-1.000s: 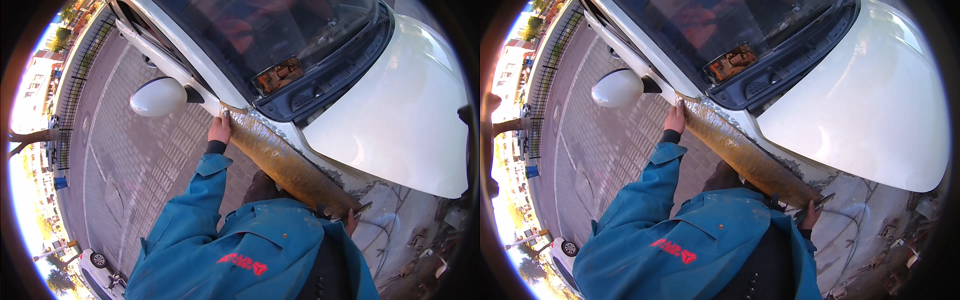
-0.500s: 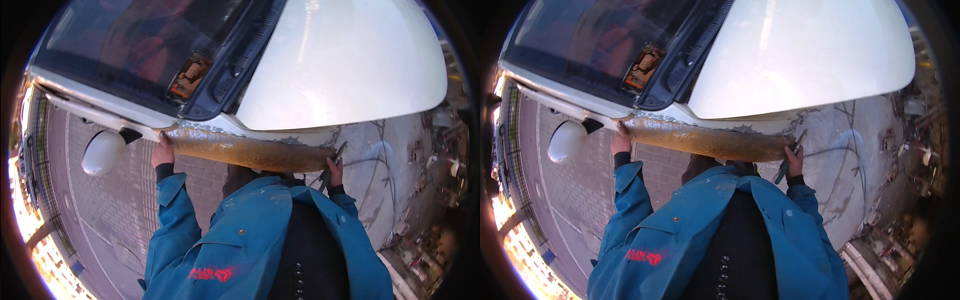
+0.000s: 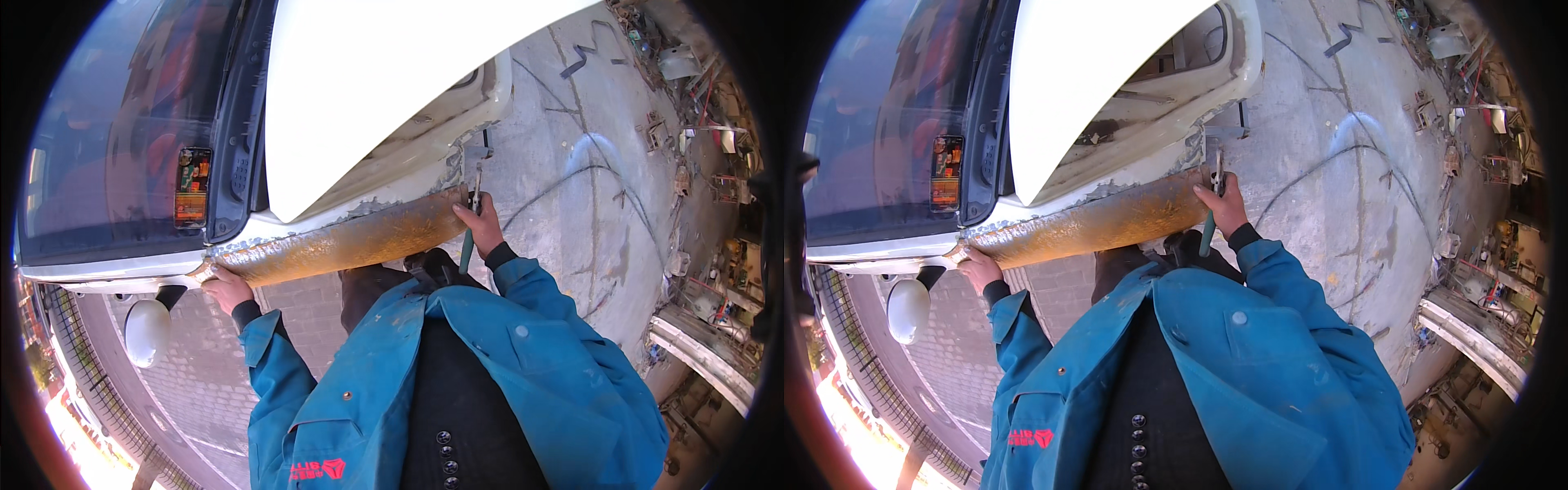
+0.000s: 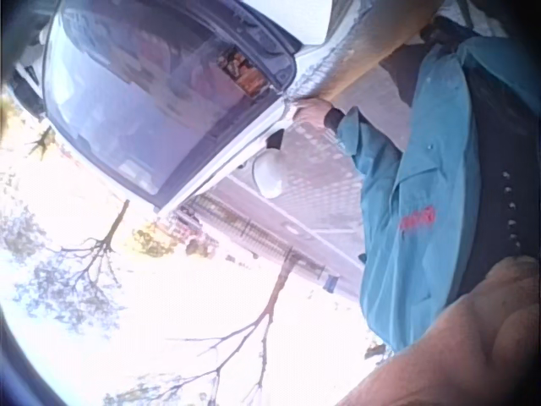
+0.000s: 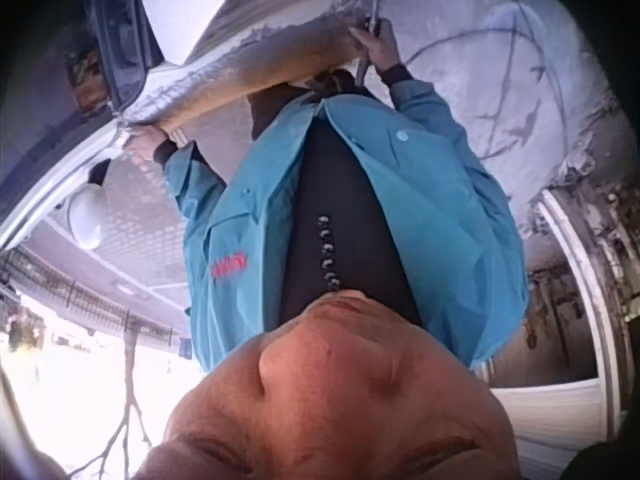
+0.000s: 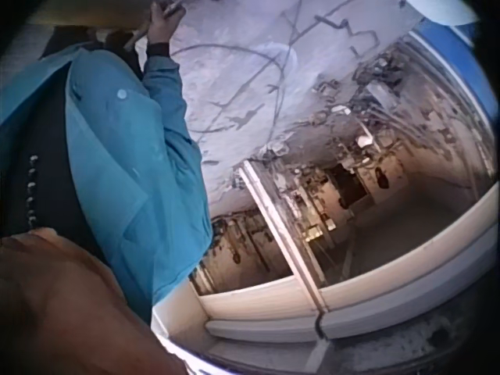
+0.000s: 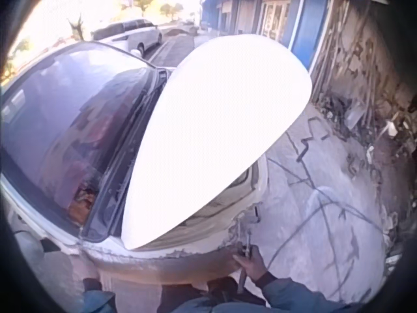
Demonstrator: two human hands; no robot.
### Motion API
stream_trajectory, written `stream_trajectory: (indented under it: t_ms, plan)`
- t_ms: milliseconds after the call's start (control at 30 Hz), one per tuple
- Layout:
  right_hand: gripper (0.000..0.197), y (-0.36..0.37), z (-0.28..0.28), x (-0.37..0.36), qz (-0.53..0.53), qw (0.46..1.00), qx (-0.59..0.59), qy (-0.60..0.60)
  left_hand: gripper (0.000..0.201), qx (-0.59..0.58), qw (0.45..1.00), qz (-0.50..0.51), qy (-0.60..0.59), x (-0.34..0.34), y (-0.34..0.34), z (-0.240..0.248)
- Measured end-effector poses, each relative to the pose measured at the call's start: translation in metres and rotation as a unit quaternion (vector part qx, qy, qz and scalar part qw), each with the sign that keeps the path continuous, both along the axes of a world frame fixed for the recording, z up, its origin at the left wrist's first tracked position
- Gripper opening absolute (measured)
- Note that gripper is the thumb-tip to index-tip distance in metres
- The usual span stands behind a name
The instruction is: The person welds a metal bracket near the front wheel well, then fits and secures a long rusty metal bar along the lower front edge of the car using pliers. The person repeatedly adjusts the bar's position and tightens it in place.
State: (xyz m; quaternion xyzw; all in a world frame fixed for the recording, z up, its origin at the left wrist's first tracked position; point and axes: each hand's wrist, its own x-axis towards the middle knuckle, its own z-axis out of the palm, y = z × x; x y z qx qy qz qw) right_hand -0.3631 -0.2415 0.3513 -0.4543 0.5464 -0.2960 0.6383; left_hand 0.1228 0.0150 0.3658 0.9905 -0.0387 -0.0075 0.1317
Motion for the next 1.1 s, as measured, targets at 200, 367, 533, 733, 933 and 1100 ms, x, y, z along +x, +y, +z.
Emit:
stream_trajectory:
  t_ms: [200, 367, 533, 733, 933, 1100]
  plan:
    - [0.04, -0.001, -0.003, -0.002, 0.008, 1.0, 0.014, -0.019, 0.114, -0.041, 0.981, -0.151, -0.115, -0.068, -0.034, -0.022]
    - [0.042, -0.002, -0.013, -0.005, 0.009, 1.0, 0.0, -0.007, 0.124, -0.029, 0.963, -0.244, -0.11, -0.116, -0.048, 0.0]
    - [0.042, -0.002, -0.008, -0.007, 0.025, 1.0, -0.003, -0.016, 0.128, -0.007, 0.969, -0.238, -0.068, -0.12, -0.052, 0.02]
    - [0.045, -0.002, -0.002, -0.007, 0.036, 0.999, 0.016, -0.011, 0.127, -0.016, 0.976, -0.215, -0.035, -0.124, -0.056, 0.034]
    - [0.046, -0.004, -0.007, -0.008, 0.049, 0.998, 0.021, -0.017, 0.126, -0.018, 0.978, -0.206, -0.018, -0.124, -0.057, 0.038]
    - [0.043, -0.006, -0.011, -0.009, 0.046, 0.998, 0.018, -0.037, 0.125, -0.015, 0.977, -0.211, -0.01, -0.124, -0.06, 0.044]
